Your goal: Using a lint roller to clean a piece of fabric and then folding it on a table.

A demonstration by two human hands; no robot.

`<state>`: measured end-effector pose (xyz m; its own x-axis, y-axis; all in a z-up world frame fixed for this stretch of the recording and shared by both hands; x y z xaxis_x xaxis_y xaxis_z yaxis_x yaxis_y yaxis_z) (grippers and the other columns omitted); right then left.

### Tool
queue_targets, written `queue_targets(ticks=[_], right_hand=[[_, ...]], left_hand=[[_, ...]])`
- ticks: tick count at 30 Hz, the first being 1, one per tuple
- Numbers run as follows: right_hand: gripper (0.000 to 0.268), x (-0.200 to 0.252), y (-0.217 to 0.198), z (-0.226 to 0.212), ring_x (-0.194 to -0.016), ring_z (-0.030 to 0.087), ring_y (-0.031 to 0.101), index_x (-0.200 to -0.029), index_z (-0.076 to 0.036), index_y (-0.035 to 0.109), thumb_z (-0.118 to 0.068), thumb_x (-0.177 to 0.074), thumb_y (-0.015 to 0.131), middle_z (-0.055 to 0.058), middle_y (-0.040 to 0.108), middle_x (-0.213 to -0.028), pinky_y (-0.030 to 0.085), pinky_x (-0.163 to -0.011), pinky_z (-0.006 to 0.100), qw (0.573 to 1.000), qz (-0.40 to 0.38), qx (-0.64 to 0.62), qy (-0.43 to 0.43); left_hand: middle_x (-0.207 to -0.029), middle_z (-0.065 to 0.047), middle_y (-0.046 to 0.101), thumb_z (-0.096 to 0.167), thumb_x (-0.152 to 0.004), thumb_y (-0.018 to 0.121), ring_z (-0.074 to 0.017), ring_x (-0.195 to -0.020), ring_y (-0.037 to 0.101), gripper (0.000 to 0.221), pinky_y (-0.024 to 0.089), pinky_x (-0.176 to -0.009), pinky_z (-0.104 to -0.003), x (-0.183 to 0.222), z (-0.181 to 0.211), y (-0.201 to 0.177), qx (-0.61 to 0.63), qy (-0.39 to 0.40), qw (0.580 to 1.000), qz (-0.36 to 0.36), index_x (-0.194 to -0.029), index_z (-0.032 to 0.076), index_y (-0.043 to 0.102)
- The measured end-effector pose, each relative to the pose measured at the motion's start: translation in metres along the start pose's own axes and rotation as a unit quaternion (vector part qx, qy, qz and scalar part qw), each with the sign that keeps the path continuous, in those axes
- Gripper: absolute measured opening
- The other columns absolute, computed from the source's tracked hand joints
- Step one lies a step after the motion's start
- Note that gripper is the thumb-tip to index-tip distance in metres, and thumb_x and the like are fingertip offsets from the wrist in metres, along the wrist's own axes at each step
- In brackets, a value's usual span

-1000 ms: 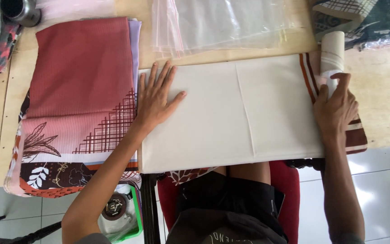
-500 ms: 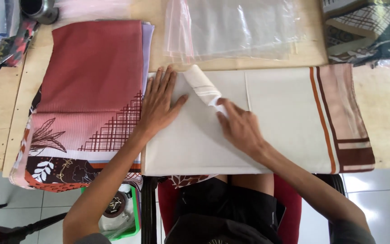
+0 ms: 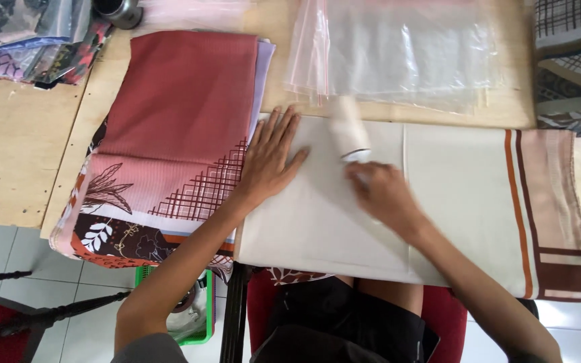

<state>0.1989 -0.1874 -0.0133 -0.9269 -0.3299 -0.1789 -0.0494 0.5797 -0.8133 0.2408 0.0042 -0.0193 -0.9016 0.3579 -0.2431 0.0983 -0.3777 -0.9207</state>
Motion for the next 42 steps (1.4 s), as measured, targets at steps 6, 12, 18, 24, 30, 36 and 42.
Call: queue_targets(ticks=[6, 12, 18, 24, 30, 36, 42], right_hand=[[0.02, 0.04, -0.077, 0.1, -0.081, 0.032, 0.065, -0.11, -0.016, 0.077, -0.012, -0.098, 0.062, 0.012, 0.074, -0.087, 0.05, -0.071, 0.049, 0.992, 0.043, 0.033, 0.116], [0.021, 0.102, -0.14, 0.189, -0.049, 0.023, 0.054, -0.108, -0.023, 0.078, -0.021, -0.099, 0.059, 0.009, 0.057, -0.057, 0.043, -0.055, 0.04, 0.957, 0.084, 0.128, 0.247], [0.026, 0.128, -0.153, 0.209, -0.093, 0.053, 0.059, -0.117, -0.023, 0.079, -0.025, -0.103, 0.057, 0.026, 0.073, -0.095, 0.046, -0.081, 0.059, 0.933, 0.11, 0.151, 0.307], [0.014, 0.057, -0.073, 0.071, -0.086, 0.02, 0.071, -0.106, -0.008, 0.077, -0.004, -0.101, 0.065, 0.007, 0.077, -0.115, 0.052, -0.077, 0.035, 0.991, 0.114, 0.01, 0.069], [0.015, -0.009, 0.009, -0.053, -0.072, 0.032, 0.072, -0.102, -0.007, 0.073, -0.006, -0.098, 0.058, 0.011, 0.076, -0.092, 0.054, -0.066, 0.045, 0.995, 0.012, -0.059, -0.075], [0.021, 0.003, -0.015, 0.026, -0.083, 0.04, 0.074, -0.103, -0.018, 0.078, -0.011, -0.093, 0.062, 0.009, 0.08, -0.092, 0.055, -0.073, 0.054, 0.999, 0.014, -0.008, 0.043], [0.019, 0.072, -0.097, 0.161, -0.094, 0.049, 0.071, -0.115, -0.029, 0.078, -0.03, -0.102, 0.064, 0.016, 0.077, -0.095, 0.056, -0.086, 0.059, 0.965, 0.067, 0.094, 0.237]], left_hand=[[-0.171, -0.009, 0.026, 0.045, -0.108, 0.047, -0.031, -0.158, 0.021, 0.067, 0.017, -0.128, -0.051, 0.003, 0.003, 0.0, -0.018, 0.027, 0.999, 0.028, -0.162, 0.008, 0.033], [-0.17, -0.007, 0.028, 0.043, -0.11, 0.045, -0.029, -0.159, 0.024, 0.065, 0.021, -0.129, -0.049, 0.005, 0.006, -0.004, -0.041, 0.05, 0.996, 0.065, -0.162, 0.008, 0.032], [-0.172, -0.007, 0.024, 0.043, -0.111, 0.044, -0.0281, -0.16, 0.02, 0.066, 0.018, -0.13, -0.048, 0.006, 0.01, -0.006, -0.037, 0.053, 0.996, 0.054, -0.164, 0.008, 0.027], [-0.172, -0.006, 0.022, 0.041, -0.11, 0.044, -0.0276, -0.16, 0.017, 0.067, 0.017, -0.13, -0.049, 0.004, 0.011, -0.003, -0.03, 0.038, 0.998, 0.028, -0.164, 0.008, 0.025], [-0.17, -0.009, 0.028, 0.04, -0.111, 0.041, -0.0301, -0.158, 0.023, 0.062, 0.022, -0.128, -0.05, 0.005, 0.012, -0.008, -0.039, 0.053, 0.996, 0.061, -0.161, 0.004, 0.034], [-0.171, -0.01, 0.025, 0.035, -0.106, 0.048, -0.0308, -0.158, 0.021, 0.064, 0.018, -0.127, -0.051, 0.001, 0.005, -0.001, -0.028, 0.023, 0.999, 0.02, -0.162, 0.007, 0.034], [-0.171, -0.012, 0.024, 0.038, -0.105, 0.049, -0.0331, -0.157, 0.022, 0.065, 0.018, -0.124, -0.053, 0.0, 0.002, 0.002, -0.034, 0.015, 0.999, -0.002, -0.161, 0.007, 0.036]])
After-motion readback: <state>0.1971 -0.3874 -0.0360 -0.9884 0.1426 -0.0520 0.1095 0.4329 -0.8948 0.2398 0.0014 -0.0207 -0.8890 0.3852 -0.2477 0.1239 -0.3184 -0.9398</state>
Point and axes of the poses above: each hand's wrist, its own x-axis away from the middle knuckle, its own y-axis out of the palm, z = x × y, the point moved 10 cm from there along -x, towards the middle knuckle
